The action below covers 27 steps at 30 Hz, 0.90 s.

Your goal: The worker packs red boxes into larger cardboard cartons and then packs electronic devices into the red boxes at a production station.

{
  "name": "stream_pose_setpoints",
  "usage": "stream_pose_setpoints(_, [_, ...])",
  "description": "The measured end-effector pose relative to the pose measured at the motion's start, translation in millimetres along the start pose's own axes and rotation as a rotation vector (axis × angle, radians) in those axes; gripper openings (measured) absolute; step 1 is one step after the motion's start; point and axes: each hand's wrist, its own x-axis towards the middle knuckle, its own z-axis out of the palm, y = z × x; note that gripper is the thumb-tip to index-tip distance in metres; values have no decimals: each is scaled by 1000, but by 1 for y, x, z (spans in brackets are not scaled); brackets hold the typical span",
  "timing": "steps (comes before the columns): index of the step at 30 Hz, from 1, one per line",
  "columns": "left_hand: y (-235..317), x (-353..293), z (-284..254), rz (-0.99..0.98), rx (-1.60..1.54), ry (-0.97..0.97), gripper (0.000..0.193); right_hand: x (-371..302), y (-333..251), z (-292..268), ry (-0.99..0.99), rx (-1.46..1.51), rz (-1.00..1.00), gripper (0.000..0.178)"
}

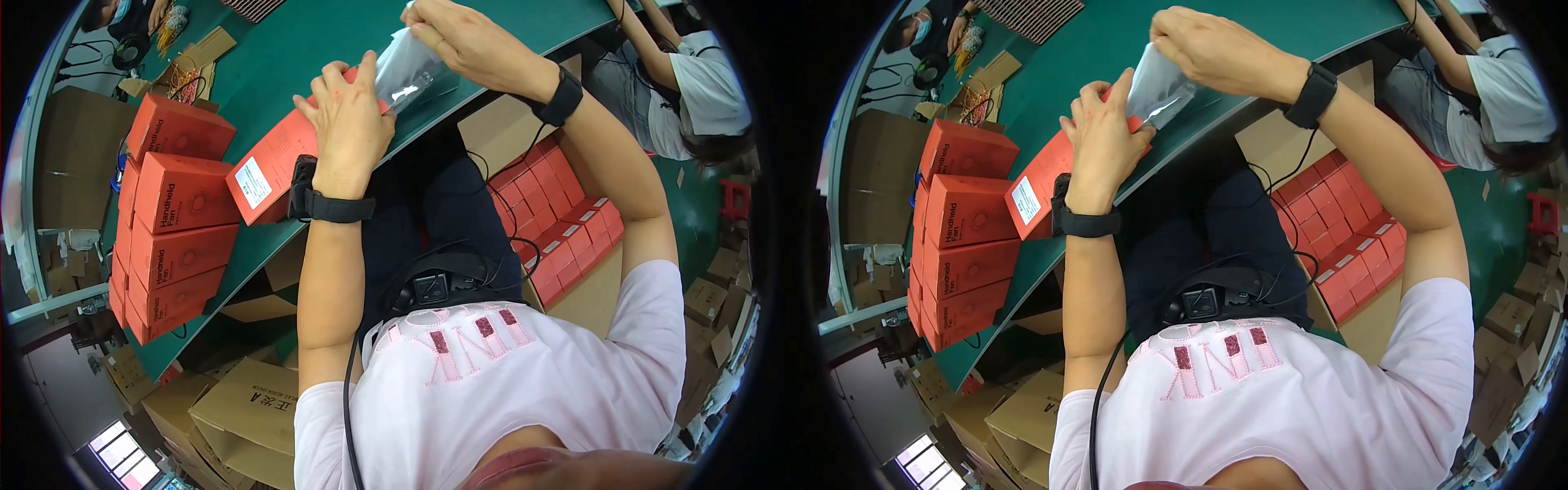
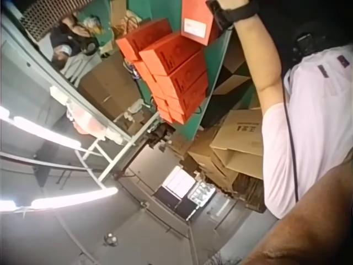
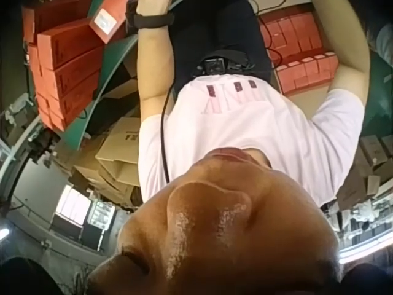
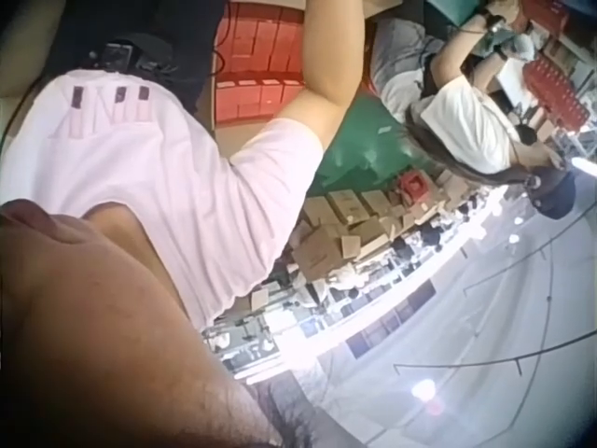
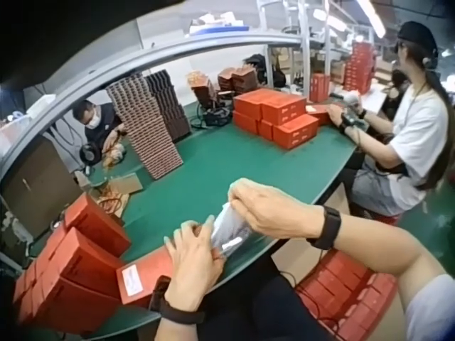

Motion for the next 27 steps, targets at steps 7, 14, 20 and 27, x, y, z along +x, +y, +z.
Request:
stream_pose_setpoints(7, [-3, -6, -3, -18, -275, 65, 76, 10, 4, 29, 319, 101, 286, 13])
stream_pose_setpoints(14, [-5, -3, -13, -33, -327, 27, 71, 13, 43, 52, 709, 381, -35, 21])
stream_pose_setpoints(20, [-11, 1, -13, -84, -376, 16, 79, 41, -25, 29, 666, 164, 41, 13])
stream_pose_setpoints(27, [-7, -6, -1, -40, -278, 72, 99, 66, 25, -11, 956, -96, 325, 18])
